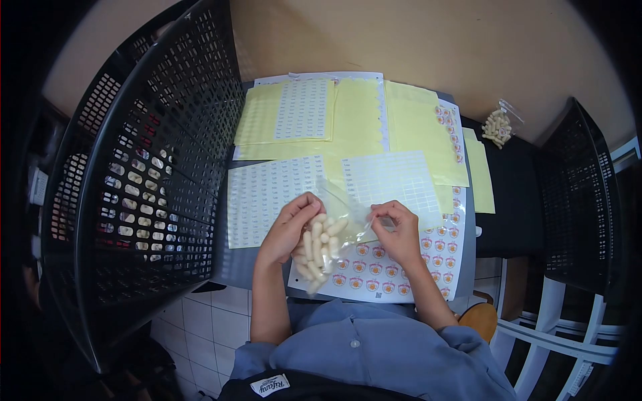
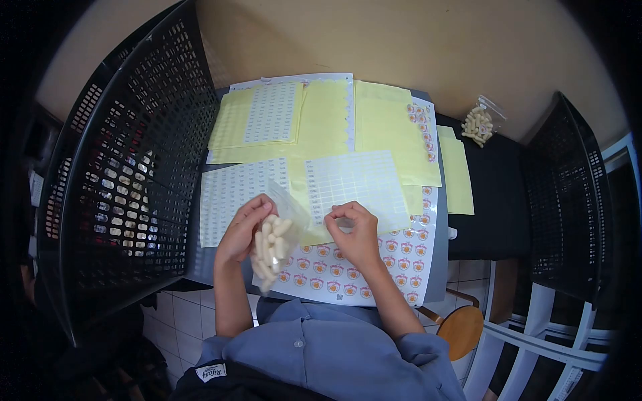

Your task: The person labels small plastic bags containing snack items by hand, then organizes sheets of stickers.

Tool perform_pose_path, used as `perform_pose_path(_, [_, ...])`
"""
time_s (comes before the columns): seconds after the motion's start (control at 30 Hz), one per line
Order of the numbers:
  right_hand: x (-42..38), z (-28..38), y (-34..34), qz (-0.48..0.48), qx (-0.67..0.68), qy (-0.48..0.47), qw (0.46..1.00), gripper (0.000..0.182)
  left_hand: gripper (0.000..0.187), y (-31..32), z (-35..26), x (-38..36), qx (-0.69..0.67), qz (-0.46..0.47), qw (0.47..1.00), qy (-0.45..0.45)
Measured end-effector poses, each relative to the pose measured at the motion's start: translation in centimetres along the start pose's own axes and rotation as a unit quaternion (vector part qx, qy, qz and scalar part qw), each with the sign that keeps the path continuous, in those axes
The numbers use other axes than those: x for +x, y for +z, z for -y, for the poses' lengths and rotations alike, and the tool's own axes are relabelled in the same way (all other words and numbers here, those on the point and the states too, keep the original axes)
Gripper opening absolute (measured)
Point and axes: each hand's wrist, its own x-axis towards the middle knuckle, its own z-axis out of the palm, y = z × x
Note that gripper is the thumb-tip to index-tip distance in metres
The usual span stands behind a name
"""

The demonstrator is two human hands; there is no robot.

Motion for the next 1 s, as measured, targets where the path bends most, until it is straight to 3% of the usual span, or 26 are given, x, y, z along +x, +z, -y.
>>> perform_pose_path(0.03, [0.0,0.1,0.1,0.001,0.002,-0.001,1.000,0.005,0.015,0.2,-0.4,-0.2,0.013,-0.042,0.997,0.057])
perform_pose_path(0.1, [-0.2,0.3,0.2,-0.121,0.124,-0.070,0.982,0.006,0.015,1.2,-1.1,-0.4,0.019,-0.065,0.996,0.066])
perform_pose_path(0.13, [-0.5,0.7,-0.1,-0.137,0.163,-0.097,0.972,0.009,0.015,1.9,-1.1,-0.2,0.036,-0.112,0.989,0.092])
perform_pose_path(0.17, [-0.6,1.6,-0.3,-0.137,0.162,-0.100,0.972,0.009,0.015,2.5,-1.1,-0.1,0.051,-0.159,0.979,0.117])
perform_pose_path(0.23, [-0.7,4.1,-0.5,-0.109,0.229,-0.147,0.956,0.010,0.016,3.5,-1.2,0.0,0.066,-0.151,0.978,0.131])
perform_pose_path(0.3, [-0.6,4.7,-0.6,-0.075,0.182,-0.158,0.968,0.015,0.016,4.8,-1.4,0.2,0.049,-0.132,0.981,0.136])
perform_pose_path(0.37, [-0.4,4.5,-0.5,-0.029,0.279,-0.045,0.959,0.020,0.017,5.7,-1.5,0.2,0.045,-0.122,0.981,0.141])
perform_pose_path(0.5, [-0.2,5.5,-1.2,0.003,0.404,0.030,0.914,0.030,0.017,6.1,-1.2,-0.2,0.102,-0.099,0.968,0.208])
perform_pose_path(0.6, [0.1,5.7,-1.8,0.023,0.397,0.033,0.917,0.033,0.014,6.5,-0.8,-0.2,0.131,-0.104,0.947,0.273])
perform_pose_path(0.67, [0.5,5.4,-1.9,0.014,0.383,0.031,0.923,0.029,0.014,6.9,-0.1,0.3,0.056,-0.116,0.932,0.339])
perform_pose_path(0.73, [0.9,5.2,-1.6,0.010,0.370,0.028,0.928,0.025,0.014,7.9,0.2,0.5,-0.005,-0.124,0.931,0.343])
perform_pose_path(0.77, [1.1,5.3,-1.3,-0.114,0.187,-0.097,0.971,0.019,0.014,8.4,0.4,0.5,-0.067,-0.131,0.928,0.343])
perform_pose_path(0.8, [1.2,5.3,-1.0,-0.231,-0.009,-0.216,0.949,0.014,0.014,8.7,0.5,0.5,-0.067,-0.133,0.927,0.344])
perform_pose_path(0.83, [0.9,6.0,-0.9,-0.289,-0.068,-0.243,0.923,0.005,0.014,9.0,0.6,0.5,-0.056,-0.142,0.919,0.362])
perform_pose_path(0.9, [-0.1,6.4,-0.9,-0.284,-0.116,-0.336,0.890,0.007,0.016,9.7,0.7,0.7,-0.036,-0.163,0.903,0.397])
perform_pose_path(0.93, [-0.2,6.9,-0.6,-0.282,-0.115,-0.337,0.891,0.007,0.016,10.1,0.6,0.6,-0.041,-0.167,0.900,0.401])
perform_pose_path(1.0, [-0.3,8.0,0.2,-0.222,-0.072,-0.430,0.872,0.012,0.012,10.5,0.6,0.5,-0.046,-0.160,0.890,0.425])
